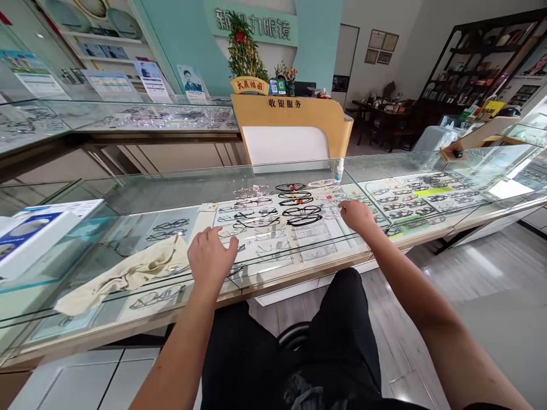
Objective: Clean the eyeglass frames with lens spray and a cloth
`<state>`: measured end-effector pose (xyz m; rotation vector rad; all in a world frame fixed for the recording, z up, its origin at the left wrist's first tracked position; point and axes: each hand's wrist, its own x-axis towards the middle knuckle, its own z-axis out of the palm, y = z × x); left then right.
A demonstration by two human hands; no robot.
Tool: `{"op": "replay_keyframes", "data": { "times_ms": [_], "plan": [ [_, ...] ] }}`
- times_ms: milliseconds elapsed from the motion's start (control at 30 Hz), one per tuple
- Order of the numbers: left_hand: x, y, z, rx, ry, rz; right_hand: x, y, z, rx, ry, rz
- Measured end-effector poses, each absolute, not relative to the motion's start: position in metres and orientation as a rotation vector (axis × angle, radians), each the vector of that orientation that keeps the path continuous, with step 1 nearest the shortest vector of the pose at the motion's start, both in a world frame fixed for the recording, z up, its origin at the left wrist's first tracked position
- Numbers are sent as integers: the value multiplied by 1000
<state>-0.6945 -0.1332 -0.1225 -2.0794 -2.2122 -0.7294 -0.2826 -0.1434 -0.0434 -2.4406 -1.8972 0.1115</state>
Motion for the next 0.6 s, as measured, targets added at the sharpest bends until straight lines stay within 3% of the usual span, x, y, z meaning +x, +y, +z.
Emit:
{"op": "replay_keyframes", "data": {
  "times_ms": [600],
  "plan": [
    [-703, -133, -129, -2090, -2166, -797, -289, -105, -38, -2464, -2057, 134]
  ]
}}
